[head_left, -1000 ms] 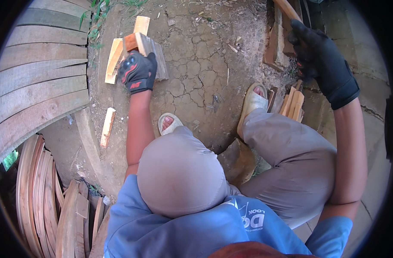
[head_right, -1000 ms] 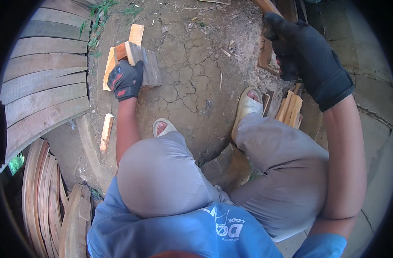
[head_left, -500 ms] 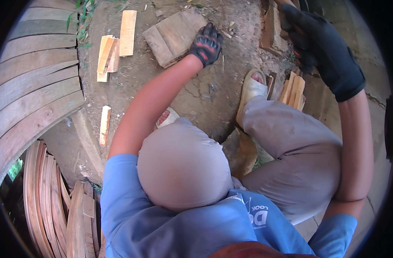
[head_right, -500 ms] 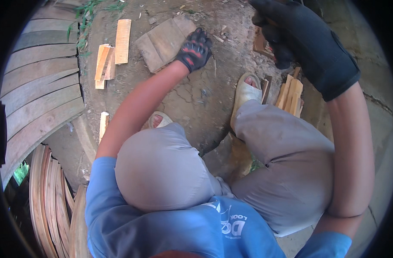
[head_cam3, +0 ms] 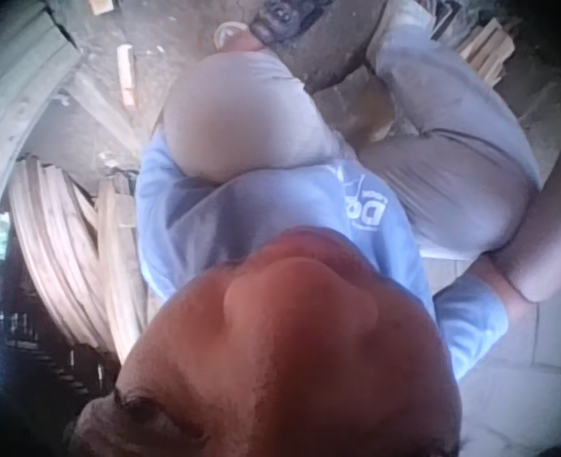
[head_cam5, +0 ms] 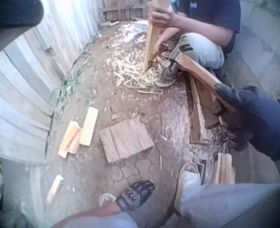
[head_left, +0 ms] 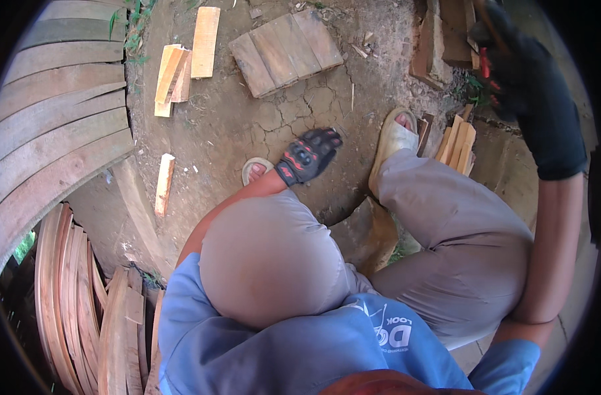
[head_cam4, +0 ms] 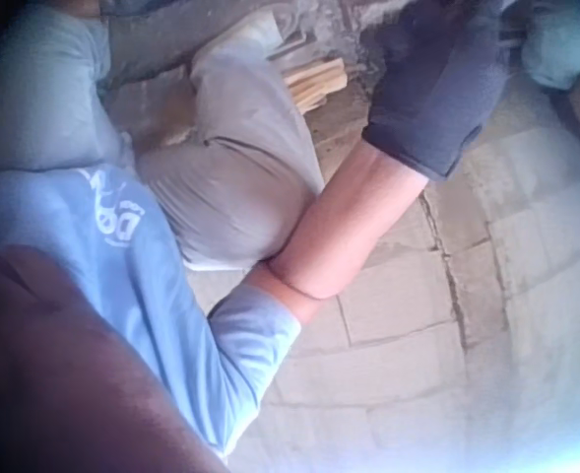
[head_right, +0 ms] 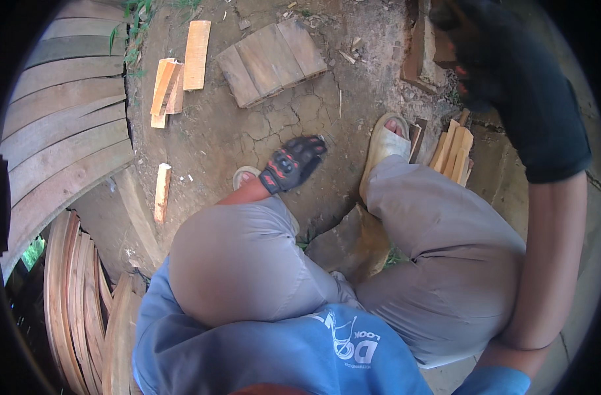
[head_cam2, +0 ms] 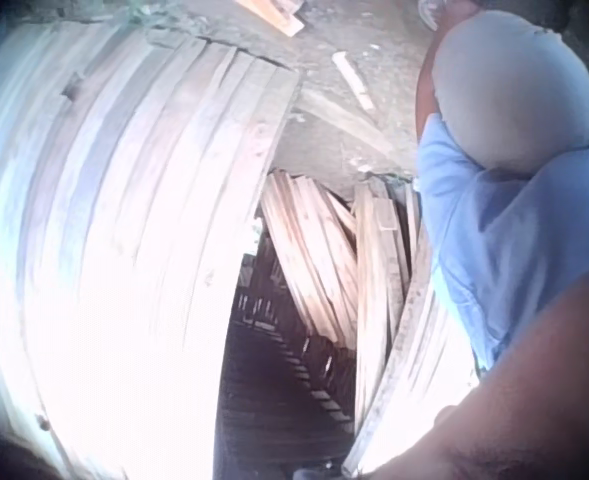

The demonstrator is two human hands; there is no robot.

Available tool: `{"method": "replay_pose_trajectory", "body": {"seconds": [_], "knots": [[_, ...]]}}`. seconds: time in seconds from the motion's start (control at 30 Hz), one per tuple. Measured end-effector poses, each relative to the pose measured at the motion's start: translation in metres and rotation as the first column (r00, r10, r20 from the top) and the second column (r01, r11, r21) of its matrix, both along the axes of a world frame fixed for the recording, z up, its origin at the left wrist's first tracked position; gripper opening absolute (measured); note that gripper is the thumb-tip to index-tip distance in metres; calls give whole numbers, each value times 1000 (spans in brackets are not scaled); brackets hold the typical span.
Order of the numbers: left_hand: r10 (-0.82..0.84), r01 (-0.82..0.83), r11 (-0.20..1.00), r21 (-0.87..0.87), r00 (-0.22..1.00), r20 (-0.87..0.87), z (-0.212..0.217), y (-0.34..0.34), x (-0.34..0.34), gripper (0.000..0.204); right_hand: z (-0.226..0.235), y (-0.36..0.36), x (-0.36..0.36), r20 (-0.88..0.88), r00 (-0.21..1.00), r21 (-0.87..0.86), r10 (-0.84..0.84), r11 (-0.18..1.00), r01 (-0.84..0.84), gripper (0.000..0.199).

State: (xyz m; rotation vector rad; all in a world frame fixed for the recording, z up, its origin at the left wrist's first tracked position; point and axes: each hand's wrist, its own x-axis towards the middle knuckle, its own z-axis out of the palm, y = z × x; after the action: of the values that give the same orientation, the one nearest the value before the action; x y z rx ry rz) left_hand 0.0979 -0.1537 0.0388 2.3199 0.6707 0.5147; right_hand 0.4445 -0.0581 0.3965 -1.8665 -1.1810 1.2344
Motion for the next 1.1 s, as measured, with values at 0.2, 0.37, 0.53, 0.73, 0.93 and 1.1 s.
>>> {"method": "replay_pose_trajectory", "body": {"seconds": [0.2,0.37,0.53,0.73,0.93,1.1], "knots": [[65,-64,997,53,997,-32,13,33,-12,31,-1,11,29,111,994,135,9,991,-24,32],[-107,130,986,103,973,-205,55,86,-20,31,39,27,-53,-49,997,-198,-67,979,56,32],[-186,242,970,8,764,-618,135,134,-35,32,34,11,-49,193,974,-13,119,993,-119,31],[-280,378,922,-84,501,-819,180,148,22,33,38,-4,2,33,998,478,53,876,-62,40],[-90,134,991,-15,567,-819,105,99,46,41,32,4,14,299,949,345,103,915,-208,43],[240,-264,963,56,744,-624,23,27,78,50,25,-8,40,315,940,155,134,970,-190,47]]}}
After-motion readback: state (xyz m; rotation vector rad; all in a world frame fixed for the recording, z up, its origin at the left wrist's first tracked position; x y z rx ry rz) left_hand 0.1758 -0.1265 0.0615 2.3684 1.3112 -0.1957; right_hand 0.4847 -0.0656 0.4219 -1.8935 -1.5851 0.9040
